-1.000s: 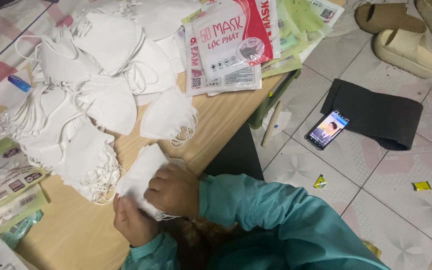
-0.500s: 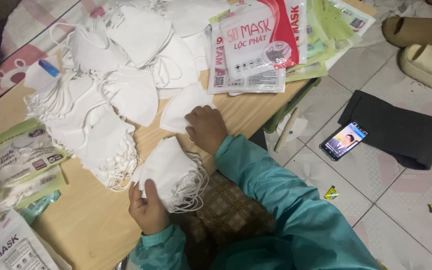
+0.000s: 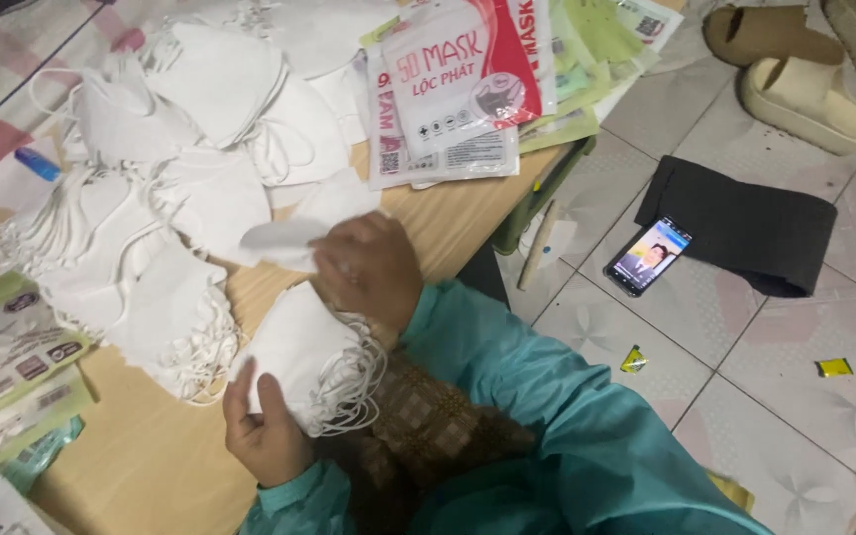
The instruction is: Sorting and stacking 3D face masks from a pile into neat stacks on a low table.
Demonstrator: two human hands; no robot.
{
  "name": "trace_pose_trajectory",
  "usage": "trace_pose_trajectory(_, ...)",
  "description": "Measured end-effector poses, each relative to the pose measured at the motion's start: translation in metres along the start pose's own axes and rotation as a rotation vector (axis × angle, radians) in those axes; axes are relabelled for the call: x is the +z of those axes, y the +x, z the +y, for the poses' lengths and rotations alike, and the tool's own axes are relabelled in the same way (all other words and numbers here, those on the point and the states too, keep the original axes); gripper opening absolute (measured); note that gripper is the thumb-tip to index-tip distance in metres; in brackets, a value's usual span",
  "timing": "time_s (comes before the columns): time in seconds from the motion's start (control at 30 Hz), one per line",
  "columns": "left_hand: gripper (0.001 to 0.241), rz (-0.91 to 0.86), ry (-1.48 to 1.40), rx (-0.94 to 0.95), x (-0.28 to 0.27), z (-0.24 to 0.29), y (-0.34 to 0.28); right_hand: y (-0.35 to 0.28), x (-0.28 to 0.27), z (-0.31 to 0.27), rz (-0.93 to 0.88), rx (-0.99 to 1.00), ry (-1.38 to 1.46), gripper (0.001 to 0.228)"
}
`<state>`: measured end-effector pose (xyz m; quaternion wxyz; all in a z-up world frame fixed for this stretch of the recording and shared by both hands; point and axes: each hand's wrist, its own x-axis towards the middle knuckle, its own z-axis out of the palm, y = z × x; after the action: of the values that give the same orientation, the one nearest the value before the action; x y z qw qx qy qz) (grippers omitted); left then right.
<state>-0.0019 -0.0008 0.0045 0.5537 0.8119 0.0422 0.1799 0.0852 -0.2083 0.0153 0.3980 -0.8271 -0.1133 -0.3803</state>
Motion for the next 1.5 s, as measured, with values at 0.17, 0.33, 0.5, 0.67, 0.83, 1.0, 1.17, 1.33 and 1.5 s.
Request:
trace_pose_trajectory(0.17, 0.033, -0.039, -0.163, -0.034, 0.000, -0.004, -0.002, -0.016, -0.018, -0.050, -0.180, -0.181, -0.023, 0.010)
trace_pose_trajectory(0.33, 0.036, 0.034, -0.403, -0.179, 0.001, -0.022, -0.004, -0.038, -0.016, -0.078, -0.095, -0.314, -0.062, 0.005)
trace_pose_trajectory(0.5, 0.026, 0.047, -0.343, -0.198, 0.005, 0.003, -0.004, -0.045, 0.001, -0.053, -0.243, -0.156, 0.201, 0.018)
trace_pose_trajectory(0.67, 0.028, 0.036, -0.261, -0.155, 0.002, -0.002, -0.004, -0.016, 0.030, 0.005, -0.288, 0.042, -0.064, 0.026)
trace_pose_trajectory(0.83, 0.028, 0.023, -0.186, -0.150, 0.001, 0.004, -0.002, -0.022, 0.053, 0.045, -0.373, 0.144, -0.347, 0.045)
trace_pose_trajectory(1.0, 0.027, 0.023, -0.234, -0.130, 0.003, 0.001, -0.003, -0.018, 0.051, 0.044, -0.256, 0.092, -0.322, 0.013)
trace_pose_trajectory(1.17, 0.030, 0.032, -0.236, -0.164, 0.002, -0.003, -0.001, -0.015, 0.049, 0.057, -0.237, 0.155, -0.200, 0.016)
trace_pose_trajectory(1.33, 0.031, 0.030, -0.229, -0.152, 0.000, -0.003, 0.001, -0.012, 0.049, 0.069, -0.285, 0.174, -0.063, 0.022)
trace_pose_trajectory(1.5, 0.028, 0.015, -0.225, -0.090, -0.002, -0.007, 0.003, -0.013, 0.045, 0.071, -0.288, 0.188, -0.023, 0.021)
